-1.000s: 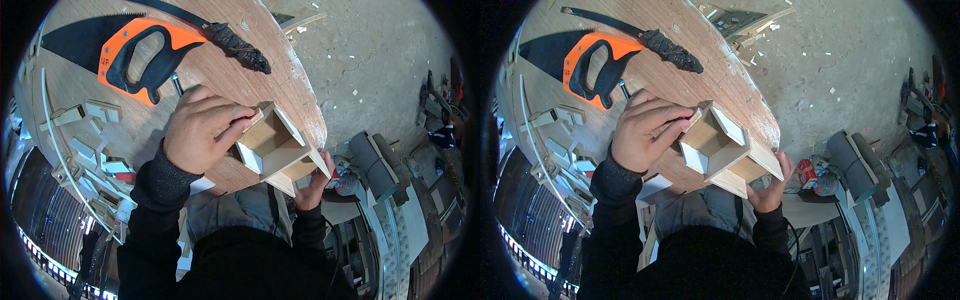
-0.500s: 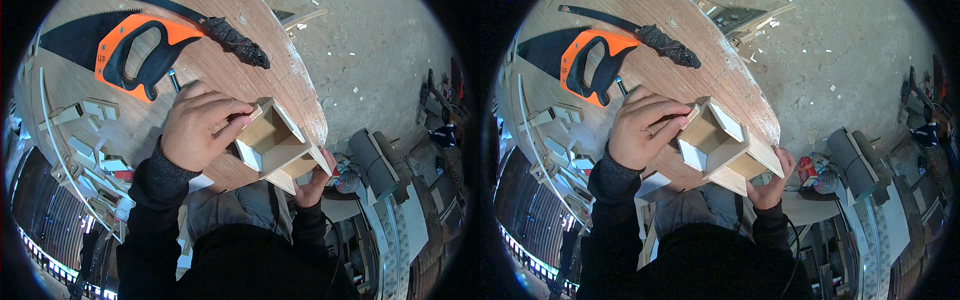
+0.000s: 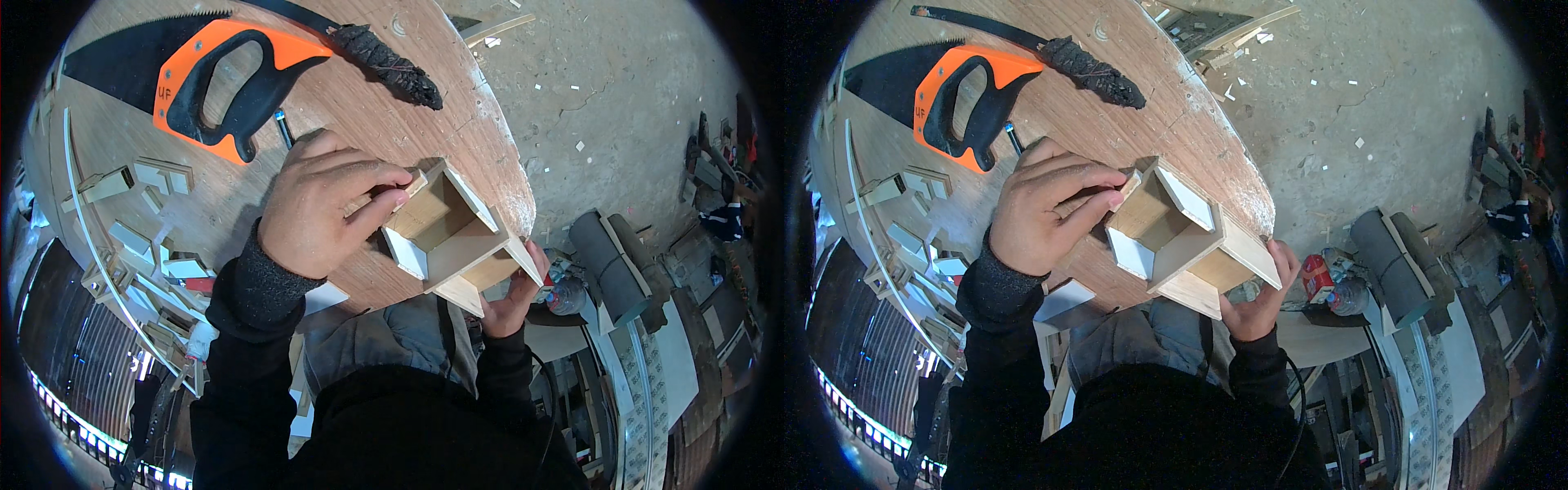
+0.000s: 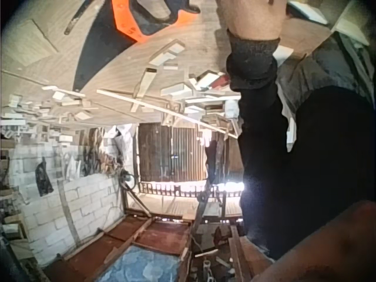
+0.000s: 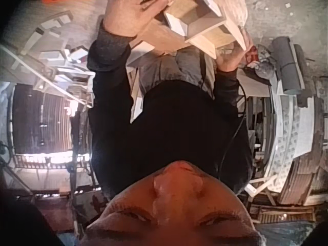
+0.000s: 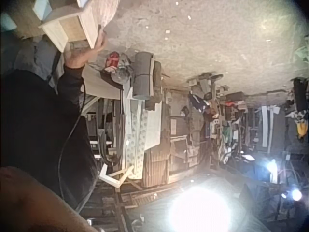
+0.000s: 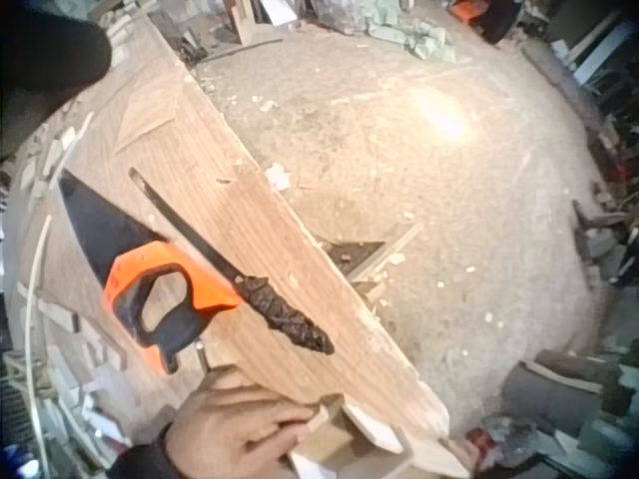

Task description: The person sands small wooden pieces using a sanding block, joins the pieces together, and attaches them onto a small wooden box structure by hand.

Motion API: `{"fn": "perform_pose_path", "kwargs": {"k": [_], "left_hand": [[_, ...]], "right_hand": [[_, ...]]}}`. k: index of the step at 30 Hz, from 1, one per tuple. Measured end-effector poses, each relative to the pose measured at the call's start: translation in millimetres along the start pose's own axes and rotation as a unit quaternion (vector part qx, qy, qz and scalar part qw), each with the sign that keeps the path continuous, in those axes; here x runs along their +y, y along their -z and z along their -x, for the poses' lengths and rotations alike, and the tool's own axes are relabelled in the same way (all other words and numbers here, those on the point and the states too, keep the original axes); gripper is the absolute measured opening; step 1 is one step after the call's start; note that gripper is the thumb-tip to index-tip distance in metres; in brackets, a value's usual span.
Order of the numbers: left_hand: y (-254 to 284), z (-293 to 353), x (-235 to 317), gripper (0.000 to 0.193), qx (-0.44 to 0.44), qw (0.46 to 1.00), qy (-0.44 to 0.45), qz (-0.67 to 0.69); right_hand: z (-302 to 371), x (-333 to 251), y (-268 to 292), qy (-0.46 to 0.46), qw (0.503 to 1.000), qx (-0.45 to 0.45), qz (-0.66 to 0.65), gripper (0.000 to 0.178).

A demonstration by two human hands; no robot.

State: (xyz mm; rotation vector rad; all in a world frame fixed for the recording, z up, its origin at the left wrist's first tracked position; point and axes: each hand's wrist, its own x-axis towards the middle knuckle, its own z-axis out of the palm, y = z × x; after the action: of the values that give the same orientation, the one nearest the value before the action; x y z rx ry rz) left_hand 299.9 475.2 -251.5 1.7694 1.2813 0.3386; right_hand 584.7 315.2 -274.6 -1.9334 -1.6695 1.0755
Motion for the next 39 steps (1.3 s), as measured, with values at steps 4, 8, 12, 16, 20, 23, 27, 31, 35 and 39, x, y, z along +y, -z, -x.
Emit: {"fn": "perform_pose_path", "kwargs": {"k": [4, 8, 12, 16, 20, 23, 27, 31, 35, 39], "left_hand": [[2.2, 0.7, 0.3, 0.018, -0.003, 1.000, 0.005, -0.001], [2.6, 0.5, -0.2, 0.018, -0.014, 1.000, 0.008, -0.012], [2.9, 1.0, -2.1, 0.020, -0.017, 1.000, 0.004, -0.010], [1.9, 0.3, -0.9, 0.022, -0.025, 1.000, 0.014, 0.005], [1.1, 0.7, -1.2, 0.023, -0.017, 0.999, 0.024, 0.023], [3.3, 1.2, -2.5, 0.023, -0.017, 1.000, 0.011, 0.013], [2.6, 1.2, -3.3, 0.024, -0.020, 1.000, 0.003, 0.010], [4.1, 3.3, -3.3, 0.023, -0.025, 1.000, 0.011, 0.006], [-0.1, 0.3, -3.5, 0.023, -0.020, 1.000, 0.001, 0.006], [-0.5, 1.6, -4.3, 0.023, -0.011, 1.000, -0.010, 0.001]], "right_hand": [[-1.4, -1.9, -0.2, 0.001, 1.000, -0.001, 0.003, 0.109], [-2.2, -1.6, 0.7, 0.003, 1.000, -0.005, 0.002, 0.109], [-2.7, -2.8, -0.2, 0.000, 1.000, -0.003, 0.001, 0.110], [-0.9, -1.2, 0.6, -0.007, 1.000, 0.000, -0.009, 0.110], [0.5, 0.3, 0.3, -0.015, 1.000, -0.001, -0.014, 0.110], [-0.2, -0.1, -0.9, -0.014, 1.000, 0.001, -0.025, 0.111], [0.1, -1.2, -0.5, -0.013, 1.000, 0.000, -0.021, 0.110], [0.3, -2.4, -2.8, -0.014, 1.000, -0.001, -0.021, 0.108], [1.1, 2.1, -0.4, -0.017, 1.000, 0.002, -0.021, 0.108], [0.7, 2.8, -0.4, -0.018, 0.999, 0.001, -0.028, 0.108]]}}
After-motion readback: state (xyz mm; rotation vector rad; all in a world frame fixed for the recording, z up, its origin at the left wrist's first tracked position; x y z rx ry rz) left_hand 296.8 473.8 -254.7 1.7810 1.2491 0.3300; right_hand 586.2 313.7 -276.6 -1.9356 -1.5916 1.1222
